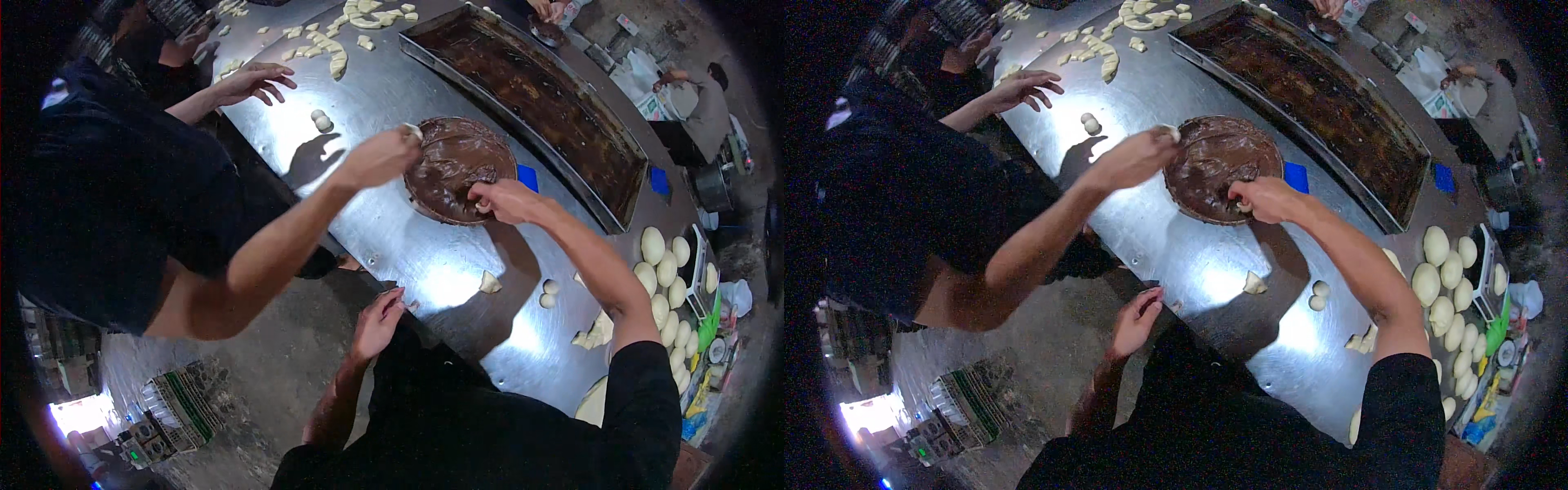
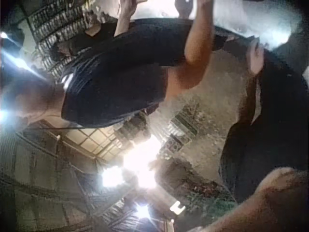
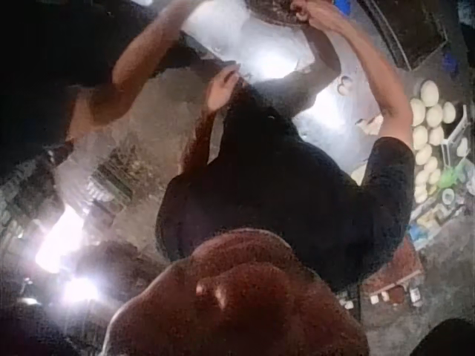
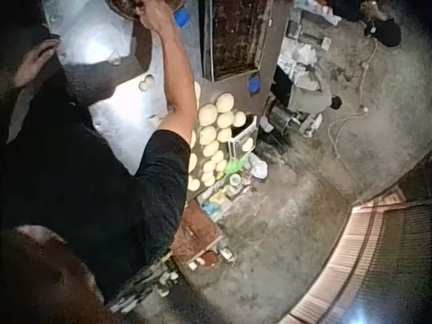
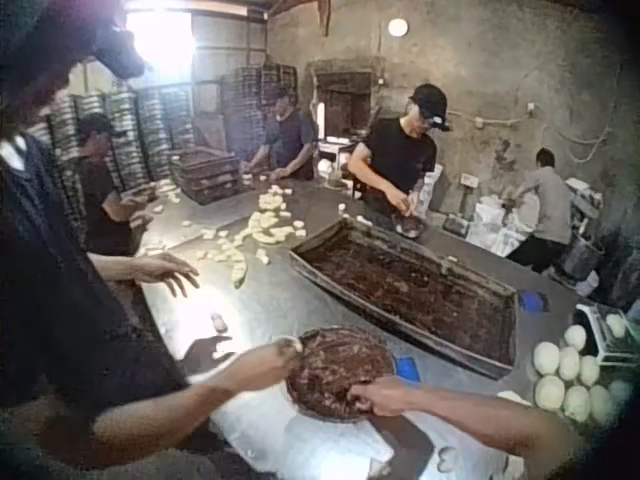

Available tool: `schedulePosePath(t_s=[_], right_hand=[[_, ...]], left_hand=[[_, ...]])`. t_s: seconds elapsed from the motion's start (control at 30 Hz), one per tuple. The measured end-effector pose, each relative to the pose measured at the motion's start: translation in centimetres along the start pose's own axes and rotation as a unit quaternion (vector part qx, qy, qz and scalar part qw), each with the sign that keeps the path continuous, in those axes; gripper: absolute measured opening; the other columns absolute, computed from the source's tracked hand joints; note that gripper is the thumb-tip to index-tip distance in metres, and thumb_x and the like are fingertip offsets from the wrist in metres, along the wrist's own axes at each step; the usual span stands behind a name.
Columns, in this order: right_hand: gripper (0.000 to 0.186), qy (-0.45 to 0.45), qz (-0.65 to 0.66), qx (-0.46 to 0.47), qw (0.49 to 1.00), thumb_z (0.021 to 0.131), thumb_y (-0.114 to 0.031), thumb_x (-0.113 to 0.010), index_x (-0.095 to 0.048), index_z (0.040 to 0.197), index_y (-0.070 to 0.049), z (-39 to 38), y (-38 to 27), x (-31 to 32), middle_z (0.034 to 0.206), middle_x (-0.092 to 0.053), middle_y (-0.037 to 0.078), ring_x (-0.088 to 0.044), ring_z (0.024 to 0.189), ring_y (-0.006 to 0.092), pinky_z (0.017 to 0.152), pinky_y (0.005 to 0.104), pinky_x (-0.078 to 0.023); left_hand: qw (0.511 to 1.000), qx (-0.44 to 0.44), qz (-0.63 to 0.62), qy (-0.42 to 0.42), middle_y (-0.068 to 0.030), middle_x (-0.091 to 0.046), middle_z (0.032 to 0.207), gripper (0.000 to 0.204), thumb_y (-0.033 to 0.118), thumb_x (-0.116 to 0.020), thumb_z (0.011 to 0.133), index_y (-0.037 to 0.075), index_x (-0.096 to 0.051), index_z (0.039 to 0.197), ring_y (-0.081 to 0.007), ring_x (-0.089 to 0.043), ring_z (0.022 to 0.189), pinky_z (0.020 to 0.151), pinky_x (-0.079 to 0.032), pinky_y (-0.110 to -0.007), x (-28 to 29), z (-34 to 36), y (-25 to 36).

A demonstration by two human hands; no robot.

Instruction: The person fills and shapes dough pieces with chocolate paste by hand, cuts dough using a manual dividing machine, and presses a portion of flattened dough into a round metal pan.

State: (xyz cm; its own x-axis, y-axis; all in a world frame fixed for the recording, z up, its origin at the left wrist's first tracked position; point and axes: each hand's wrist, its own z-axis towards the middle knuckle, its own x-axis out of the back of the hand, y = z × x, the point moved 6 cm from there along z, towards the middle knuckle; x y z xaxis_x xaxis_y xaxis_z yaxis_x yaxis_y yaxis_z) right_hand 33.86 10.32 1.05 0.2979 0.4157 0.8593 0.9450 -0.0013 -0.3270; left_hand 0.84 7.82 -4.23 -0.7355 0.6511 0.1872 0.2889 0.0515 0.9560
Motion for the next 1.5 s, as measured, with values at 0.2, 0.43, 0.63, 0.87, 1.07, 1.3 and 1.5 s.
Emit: schedulePosePath(t_s=[0.2, 0.43, 0.63, 0.87, 1.07, 1.3, 1.5], right_hand=[[0.032, 0.029, -0.012, -0.019, 0.999, 0.081, -0.002, -0.05, -0.056, 0.112, -0.008, -0.5, -0.5, -0.4, 0.083, -0.065, 0.02, -0.066, 0.085, 0.0342, 0.066, 0.0453, -0.049], [0.042, 0.05, 0.82, -0.105, 0.56, 0.083, 0.009, -0.043, -0.054, 0.122, 0.0, -10.3, -5.0, -3.8, 0.103, -0.062, 0.013, -0.06, 0.076, 0.0157, 0.058, 0.0274, -0.05], [0.046, 0.218, 0.875, -0.101, 0.421, 0.08, 0.01, -0.044, -0.05, 0.126, 0.007, -20.8, -6.9, -9.9, 0.113, -0.06, 0.018, -0.062, 0.1, 0.0254, 0.085, 0.034, -0.053], [0.045, 0.492, 0.345, -0.232, 0.765, 0.085, 0.003, -0.054, -0.049, 0.129, 0.002, -28.9, -11.4, -10.8, 0.121, -0.057, 0.024, -0.06, 0.11, 0.0324, 0.086, 0.0344, -0.053], [0.018, 0.449, 0.297, -0.177, 0.824, 0.083, -0.003, -0.063, -0.066, 0.1, -0.002, -31.0, -13.4, -8.2, 0.091, -0.067, 0.016, -0.067, 0.078, 0.0305, 0.069, 0.0358, -0.054], [0.018, 0.383, 0.384, -0.102, 0.834, 0.079, -0.008, -0.069, -0.064, 0.096, -0.003, -25.8, -12.1, -6.8, 0.084, -0.061, 0.012, -0.063, 0.073, 0.0226, 0.064, 0.0313, -0.05], [0.021, 0.519, 0.27, -0.123, 0.801, 0.078, -0.002, -0.069, -0.063, 0.098, -0.003, -24.4, -14.1, -5.5, 0.086, -0.063, 0.011, -0.063, 0.08, 0.0266, 0.071, 0.0345, -0.05]], left_hand=[[0.991, 0.069, -0.04, -0.109, -0.0108, -0.061, 0.12, 0.032, 0.011, -0.052, 0.096, -0.003, -0.054, 0.125, -0.0171, -0.058, 0.109, 0.092, -0.047, -0.029, -4.8, 1.5, 1.9], [0.873, 0.153, -0.454, -0.087, -0.0129, -0.055, 0.123, 0.032, 0.013, -0.047, 0.098, -0.001, -0.05, 0.127, -0.023, -0.056, 0.112, 0.089, -0.051, -0.039, -14.1, 2.8, 6.7], [0.91, 0.056, -0.401, -0.085, -0.0087, -0.059, 0.107, 0.016, 0.006, -0.054, 0.094, 0.001, -0.056, 0.109, -0.0187, -0.06, 0.099, 0.089, -0.052, -0.038, -17.8, -0.5, 6.4], [0.961, 0.045, -0.261, -0.081, -0.0078, -0.061, 0.101, 0.023, 0.003, -0.059, 0.091, -0.003, -0.057, 0.113, -0.0131, -0.061, 0.089, 0.071, -0.056, -0.028, -21.9, -5.8, 8.4], [0.95, -0.076, -0.247, -0.173, -0.0103, -0.06, 0.109, 0.018, -0.002, -0.058, 0.088, -0.001, -0.056, 0.106, -0.0163, -0.056, 0.103, 0.09, -0.046, -0.03, -20.1, -6.3, 10.7], [0.802, 0.132, -0.478, -0.332, -0.0099, -0.058, 0.111, 0.023, 0.001, -0.053, 0.091, -0.001, -0.056, 0.114, -0.0182, -0.058, 0.105, 0.093, -0.049, -0.032, -18.5, -4.1, 8.4], [0.868, 0.131, -0.418, -0.233, -0.0118, -0.056, 0.122, 0.035, 0.004, -0.055, 0.093, -0.002, -0.051, 0.127, -0.0195, -0.058, 0.108, 0.091, -0.052, -0.034, -16.5, -2.3, 7.7]])
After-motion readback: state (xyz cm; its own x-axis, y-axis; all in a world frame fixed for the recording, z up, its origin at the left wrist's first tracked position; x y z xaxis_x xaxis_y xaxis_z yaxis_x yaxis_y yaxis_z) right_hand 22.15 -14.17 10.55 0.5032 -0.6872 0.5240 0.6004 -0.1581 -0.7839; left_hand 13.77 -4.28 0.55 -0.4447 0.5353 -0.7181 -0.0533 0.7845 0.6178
